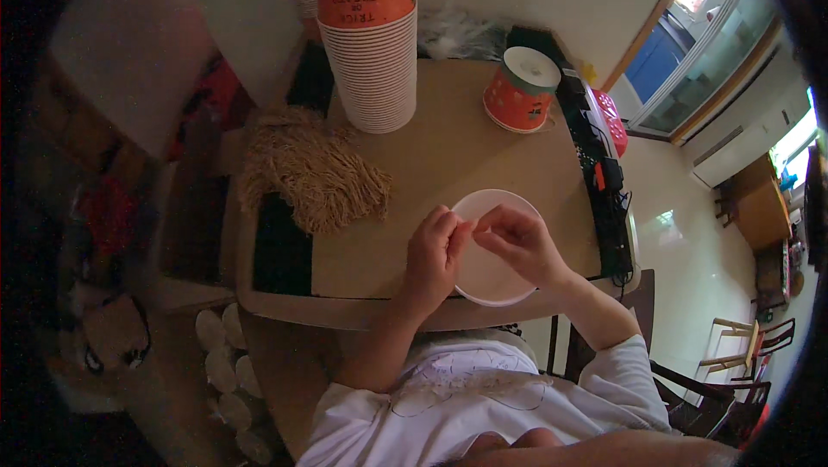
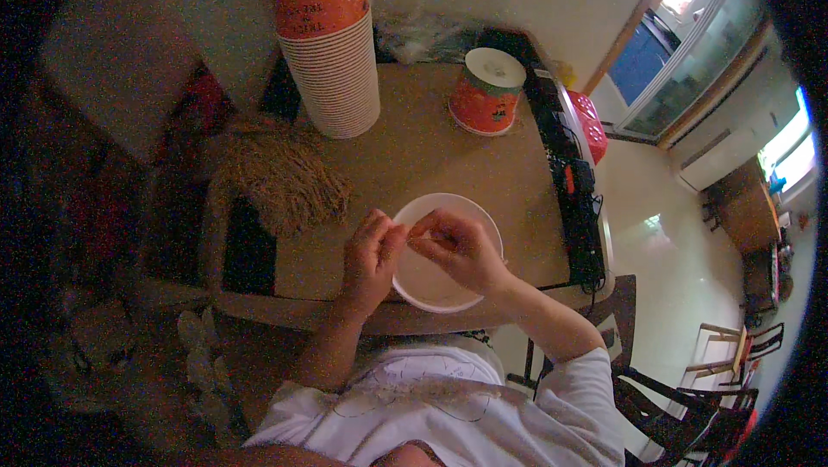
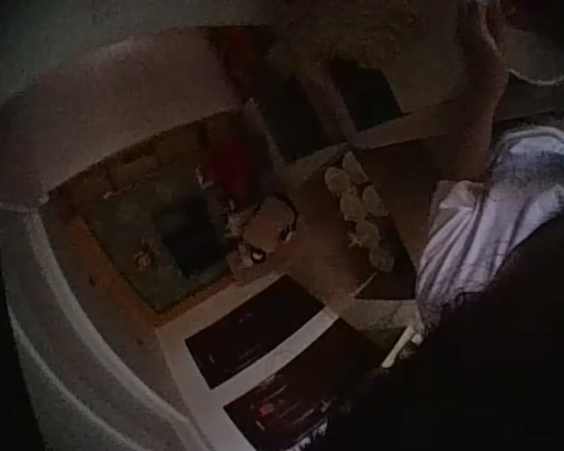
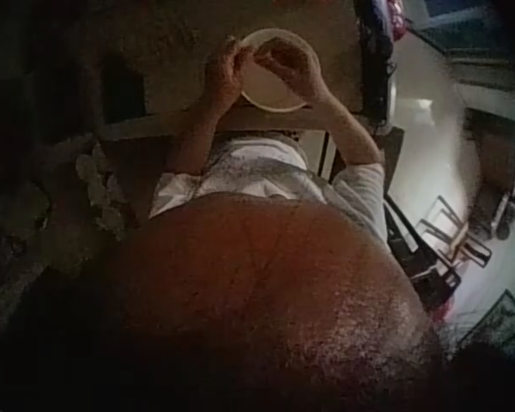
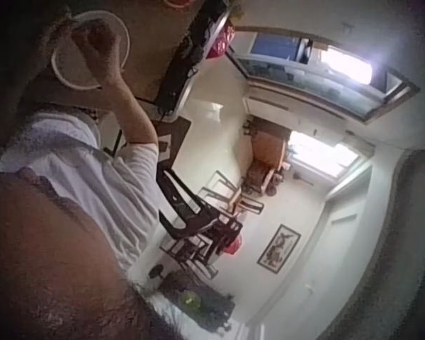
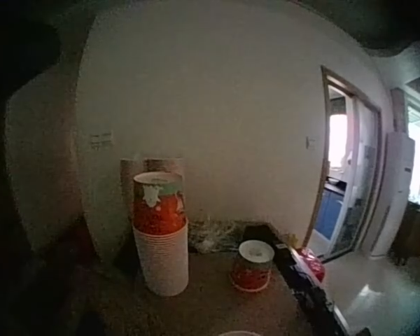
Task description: Attaching handle strings to printed paper buckets at a workstation.
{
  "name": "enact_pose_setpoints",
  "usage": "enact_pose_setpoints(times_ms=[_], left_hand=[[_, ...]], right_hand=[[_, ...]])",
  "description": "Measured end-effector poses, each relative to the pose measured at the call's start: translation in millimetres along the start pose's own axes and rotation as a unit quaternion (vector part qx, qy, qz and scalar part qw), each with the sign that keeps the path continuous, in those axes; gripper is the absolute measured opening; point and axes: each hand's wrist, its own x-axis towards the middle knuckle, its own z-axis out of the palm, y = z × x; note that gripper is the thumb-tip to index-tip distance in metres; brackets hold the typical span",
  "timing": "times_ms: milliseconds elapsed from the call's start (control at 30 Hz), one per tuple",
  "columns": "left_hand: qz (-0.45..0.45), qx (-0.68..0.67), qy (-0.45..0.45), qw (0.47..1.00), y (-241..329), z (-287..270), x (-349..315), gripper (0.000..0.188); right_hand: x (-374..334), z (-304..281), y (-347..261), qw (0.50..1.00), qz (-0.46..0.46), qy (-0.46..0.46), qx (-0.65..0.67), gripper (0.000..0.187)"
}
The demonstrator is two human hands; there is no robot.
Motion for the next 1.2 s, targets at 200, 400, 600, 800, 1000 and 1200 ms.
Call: enact_pose_setpoints(times_ms=[200, 400, 600, 800, 1000, 1200], left_hand=[[-0.031, -0.053, -0.034, 0.998, -9.3, -3.5, -2.4, 0.011], [-0.078, -0.146, -0.089, 0.982, -10.0, -17.0, -2.8, 0.007], [-0.053, -0.071, -0.096, 0.991, -12.4, -22.8, -1.1, 0.007], [-0.015, -0.007, -0.076, 0.997, -27.2, -24.7, -4.6, 0.005], [-0.057, -0.010, -0.054, 0.997, -46.4, -28.0, -5.5, 0.017], [-0.116, -0.026, -0.102, 0.988, -60.1, -20.8, -17.0, 0.024]], right_hand=[[0.8, 2.0, -17.1, 0.997, 0.081, -0.006, -0.009, 0.016], [4.0, 7.0, -19.6, 0.994, 0.107, 0.012, 0.003, 0.017], [6.4, 8.6, 5.1, 0.997, 0.077, 0.016, 0.006, 0.016], [12.3, 18.5, 6.9, 0.996, 0.080, 0.024, -0.011, 0.013], [16.3, 16.2, 23.8, 0.990, 0.120, 0.029, -0.067, 0.011], [22.9, 15.4, 36.6, 0.986, 0.121, 0.034, -0.108, 0.009]])
